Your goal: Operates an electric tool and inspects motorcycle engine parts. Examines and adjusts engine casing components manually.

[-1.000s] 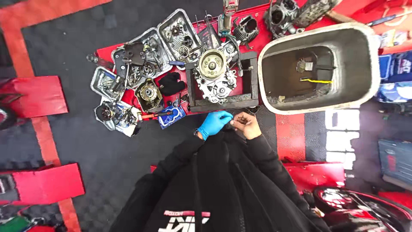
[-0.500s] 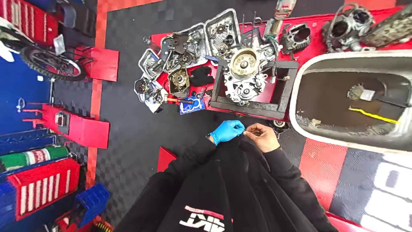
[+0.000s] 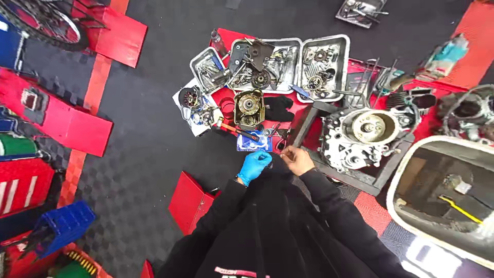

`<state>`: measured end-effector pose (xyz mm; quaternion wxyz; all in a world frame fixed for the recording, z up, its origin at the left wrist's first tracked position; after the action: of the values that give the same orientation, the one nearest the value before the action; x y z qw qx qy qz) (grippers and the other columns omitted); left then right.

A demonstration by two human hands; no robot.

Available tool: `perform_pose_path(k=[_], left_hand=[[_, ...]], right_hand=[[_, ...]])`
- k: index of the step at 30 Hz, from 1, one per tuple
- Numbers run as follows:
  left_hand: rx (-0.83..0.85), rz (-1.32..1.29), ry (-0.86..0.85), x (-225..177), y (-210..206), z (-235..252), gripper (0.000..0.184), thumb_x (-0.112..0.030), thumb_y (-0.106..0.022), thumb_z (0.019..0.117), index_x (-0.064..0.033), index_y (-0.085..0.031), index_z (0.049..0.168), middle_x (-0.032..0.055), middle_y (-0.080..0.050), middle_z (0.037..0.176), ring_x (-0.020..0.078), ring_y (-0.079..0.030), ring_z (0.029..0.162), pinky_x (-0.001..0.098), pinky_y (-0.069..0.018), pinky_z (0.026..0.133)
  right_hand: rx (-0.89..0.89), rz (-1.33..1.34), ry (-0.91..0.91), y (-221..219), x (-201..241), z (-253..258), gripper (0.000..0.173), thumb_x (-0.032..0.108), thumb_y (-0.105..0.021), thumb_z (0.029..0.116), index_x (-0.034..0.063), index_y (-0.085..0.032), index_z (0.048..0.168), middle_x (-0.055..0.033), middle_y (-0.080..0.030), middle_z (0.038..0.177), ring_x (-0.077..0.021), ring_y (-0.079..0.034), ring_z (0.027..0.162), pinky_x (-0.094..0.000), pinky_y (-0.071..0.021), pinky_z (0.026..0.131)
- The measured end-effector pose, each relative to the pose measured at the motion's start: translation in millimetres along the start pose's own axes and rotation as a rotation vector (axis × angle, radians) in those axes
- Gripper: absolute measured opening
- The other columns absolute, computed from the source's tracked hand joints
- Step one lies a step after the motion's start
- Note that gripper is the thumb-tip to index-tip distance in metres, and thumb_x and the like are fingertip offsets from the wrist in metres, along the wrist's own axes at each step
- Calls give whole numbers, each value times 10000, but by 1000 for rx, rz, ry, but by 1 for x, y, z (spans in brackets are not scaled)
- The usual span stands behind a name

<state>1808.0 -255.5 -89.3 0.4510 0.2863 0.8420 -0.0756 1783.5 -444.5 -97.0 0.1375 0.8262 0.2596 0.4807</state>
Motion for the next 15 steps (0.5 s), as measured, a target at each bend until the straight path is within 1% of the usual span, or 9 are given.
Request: perform_pose_path(k=[2, 3, 4, 5, 7, 8, 10, 13, 15], left_hand=[[-87, 3, 35, 15, 46, 5, 205, -187, -671, 980, -21, -733, 1081, 87, -743, 962, 160, -719, 882, 363, -611, 851], [-127, -4, 54, 24, 67, 7, 202, -190, -674, 977, -22, -735, 1071, 87, -743, 951, 160, -720, 870, 362, -614, 840], [-155, -15, 75, 31, 86, 7, 204, -191, -676, 975, -20, -736, 1069, 90, -742, 953, 165, -719, 871, 364, -612, 839], [-175, -21, 95, 38, 103, 7, 203, -189, -678, 975, -19, -735, 1072, 92, -743, 964, 170, -721, 876, 367, -615, 844], [-200, -25, 117, 47, 129, 8, 194, -175, -676, 978, -21, -737, 1078, 88, -747, 985, 173, -724, 882, 369, -618, 850], [-214, -30, 124, 51, 139, 8, 185, -161, -672, 979, -22, -737, 1082, 85, -749, 989, 170, -725, 880, 366, -620, 848], [-256, -49, 142, 60, 159, 8, 162, -137, -671, 978, -27, -734, 1078, 74, -752, 963, 157, -728, 861, 351, -624, 831], [-317, -115, 188, 77, 179, 4, 153, -116, -662, 979, -24, -729, 1082, 71, -751, 950, 155, -726, 847, 343, -622, 815], [-322, -155, 221, 88, 184, 3, 167, -129, -660, 985, -29, -726, 1101, 72, -752, 983, 161, -728, 868, 352, -622, 834]], right_hand=[[50, -267, -95, -11, 7, 50, 325, 296, -600, 966, 76, -700, 1183, -196, -735, 1062, -399, -705, 1019, -660, -533, 890], [90, -381, -138, -20, 9, 75, 366, 287, -593, 960, 75, -681, 1245, -242, -714, 1130, -461, -681, 1075, -707, -512, 894], [134, -462, -172, -30, 9, 99, 405, 263, -604, 952, 56, -658, 1295, -291, -688, 1174, -513, -657, 1103, -740, -496, 886], [172, -525, -204, -39, 8, 119, 430, 229, -634, 929, 33, -641, 1311, -329, -669, 1184, -548, -644, 1101, -756, -487, 869], [222, -603, -276, -53, -3, 150, 491, 158, -722, 849, 3, -635, 1307, -361, -650, 1186, -572, -631, 1095, -765, -486, 856], [248, -636, -308, -59, -12, 160, 513, 147, -740, 833, -5, -627, 1310, -364, -644, 1197, -571, -628, 1102, -761, -488, 859], [291, -686, -361, -70, -27, 175, 560, 153, -761, 822, -14, -608, 1335, -368, -630, 1226, -565, -623, 1115, -748, -492, 868], [331, -750, -359, -84, -36, 188, 666, 145, -761, 819, 31, -539, 1436, -363, -639, 1216, -567, -632, 1093, -741, -493, 867], [333, -783, -359, -87, -36, 193, 658, 145, -752, 833, 39, -541, 1447, -360, -650, 1195, -565, -638, 1081, -745, -494, 862]])
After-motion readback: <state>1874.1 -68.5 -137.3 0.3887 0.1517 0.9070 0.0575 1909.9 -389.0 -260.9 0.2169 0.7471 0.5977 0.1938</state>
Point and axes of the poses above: each hand's wrist, its own z-axis towards the middle knuckle, its own y-axis out of the back of the hand, x = y × z, the point moved 8 cm from there along z, towards the middle knuckle
